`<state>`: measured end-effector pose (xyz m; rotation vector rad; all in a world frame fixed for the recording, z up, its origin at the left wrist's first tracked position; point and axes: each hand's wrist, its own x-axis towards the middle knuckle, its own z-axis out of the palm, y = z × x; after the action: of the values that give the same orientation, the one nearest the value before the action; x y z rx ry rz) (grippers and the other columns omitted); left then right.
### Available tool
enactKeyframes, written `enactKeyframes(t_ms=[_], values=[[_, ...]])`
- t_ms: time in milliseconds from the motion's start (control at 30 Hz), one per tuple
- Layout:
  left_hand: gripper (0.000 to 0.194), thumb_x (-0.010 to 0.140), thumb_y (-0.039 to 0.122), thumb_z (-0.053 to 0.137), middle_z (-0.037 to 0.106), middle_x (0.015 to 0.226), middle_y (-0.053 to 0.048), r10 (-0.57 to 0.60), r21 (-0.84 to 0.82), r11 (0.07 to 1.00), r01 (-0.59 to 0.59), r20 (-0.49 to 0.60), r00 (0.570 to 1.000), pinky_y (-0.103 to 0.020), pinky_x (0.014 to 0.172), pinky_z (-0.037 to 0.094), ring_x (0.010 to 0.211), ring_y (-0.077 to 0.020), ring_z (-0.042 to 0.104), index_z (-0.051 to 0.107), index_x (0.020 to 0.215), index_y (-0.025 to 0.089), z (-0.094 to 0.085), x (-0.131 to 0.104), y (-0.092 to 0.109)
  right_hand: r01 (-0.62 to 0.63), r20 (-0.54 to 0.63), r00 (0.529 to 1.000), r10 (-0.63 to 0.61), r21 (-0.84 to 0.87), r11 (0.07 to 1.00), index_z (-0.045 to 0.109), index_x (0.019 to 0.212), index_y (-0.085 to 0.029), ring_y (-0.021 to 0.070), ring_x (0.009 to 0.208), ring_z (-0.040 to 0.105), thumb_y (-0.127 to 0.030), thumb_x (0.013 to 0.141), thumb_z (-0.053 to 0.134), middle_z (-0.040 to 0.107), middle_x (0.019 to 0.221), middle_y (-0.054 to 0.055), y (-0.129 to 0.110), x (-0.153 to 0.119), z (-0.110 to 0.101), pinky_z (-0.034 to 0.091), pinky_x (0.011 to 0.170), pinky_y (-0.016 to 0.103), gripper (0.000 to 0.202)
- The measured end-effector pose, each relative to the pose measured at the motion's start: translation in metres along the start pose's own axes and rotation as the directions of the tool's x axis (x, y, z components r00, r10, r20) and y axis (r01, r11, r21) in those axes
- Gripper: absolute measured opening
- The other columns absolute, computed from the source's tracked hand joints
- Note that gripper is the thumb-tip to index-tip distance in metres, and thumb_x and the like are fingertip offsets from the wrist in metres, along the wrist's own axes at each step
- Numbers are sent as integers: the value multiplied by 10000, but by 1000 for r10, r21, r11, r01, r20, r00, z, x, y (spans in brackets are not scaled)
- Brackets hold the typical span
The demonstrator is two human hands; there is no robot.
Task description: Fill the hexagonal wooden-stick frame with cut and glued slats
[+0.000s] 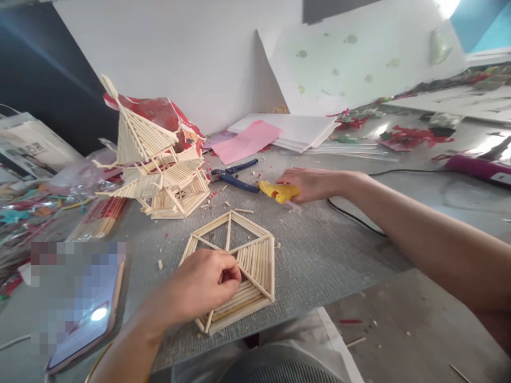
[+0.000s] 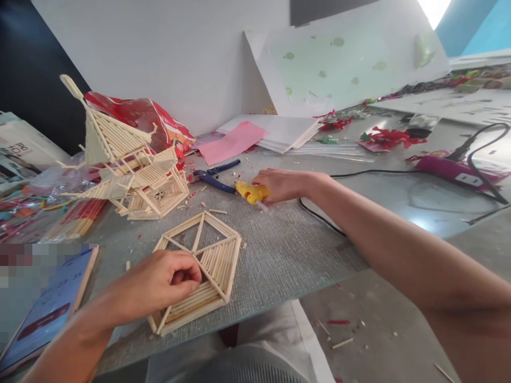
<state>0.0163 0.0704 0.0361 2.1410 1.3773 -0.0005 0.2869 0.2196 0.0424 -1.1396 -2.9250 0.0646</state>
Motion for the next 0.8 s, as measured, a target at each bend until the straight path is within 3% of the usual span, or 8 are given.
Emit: enactKeyframes(t_ms=[67, 167, 267, 300, 400, 567, 800], values=[[182, 714, 218, 447, 607, 724, 9, 4, 21, 1000, -4, 0, 1000, -244, 564, 304, 609, -106, 491, 629, 719, 203, -1, -1, 1, -50, -11, 999, 50, 3, 999, 509, 1127, -97, 252, 995, 476, -281, 705, 624, 528, 1103, 169, -6, -10, -12, 351, 842, 344, 475], [173, 718, 208, 440, 606, 720, 8, 18, 55, 998, -18, -9, 1000, -253, 581, 301, 642, -116, 497, 613, 707, 200, -2, -2, 3, -74, -208, 975, 74, 6, 997, 553, 1028, -118, 249, 930, 501, -301, 791, 530, 571, 995, 145, -39, -28, -24, 378, 804, 369, 300], [161, 719, 203, 438, 602, 710, 6, 31, 72, 997, -29, -19, 999, -255, 586, 301, 653, -121, 501, 596, 691, 194, -2, -3, 4, 170, -398, 909, -127, 76, 982, 557, 938, -171, 212, 875, 511, -352, 836, 474, 587, 914, 105, -95, -46, -18, 400, 803, 359, 224], [159, 718, 202, 439, 602, 708, 5, 33, 64, 997, -32, -15, 999, -254, 586, 304, 652, -121, 505, 596, 696, 193, -2, -4, 4, 248, -410, 892, -189, 96, 964, 552, 953, -176, 210, 866, 511, -377, 823, 492, 586, 911, 103, -113, -51, -11, 411, 789, 362, 247], [160, 718, 201, 448, 616, 728, -4, 49, 24, 998, -49, -7, 999, -252, 603, 321, 677, -129, 524, 608, 719, 193, -1, -4, 2, 315, -353, 904, -243, 163, 935, 560, 924, -201, 207, 803, 500, -382, 797, 513, 586, 858, 80, -152, -62, 16, 421, 728, 375, 226], [164, 717, 188, 450, 622, 740, 3, 77, 23, 997, -77, -30, 997, -249, 616, 325, 693, -128, 531, 614, 708, 197, 1, -3, 0, 288, -406, 892, -198, 172, 942, 565, 863, -210, 203, 788, 504, -319, 824, 469, 589, 841, 77, -160, -66, 45, 402, 712, 378, 151], [184, 719, 162, 437, 615, 729, 13, 101, 53, 994, -98, -54, 993, -239, 610, 325, 689, -121, 528, 617, 700, 197, 2, -3, 1, 314, -416, 875, -249, 94, 945, 562, 840, -134, 167, 797, 493, -250, 887, 390, 573, 792, 68, -157, -65, 44, 372, 733, 345, 212]])
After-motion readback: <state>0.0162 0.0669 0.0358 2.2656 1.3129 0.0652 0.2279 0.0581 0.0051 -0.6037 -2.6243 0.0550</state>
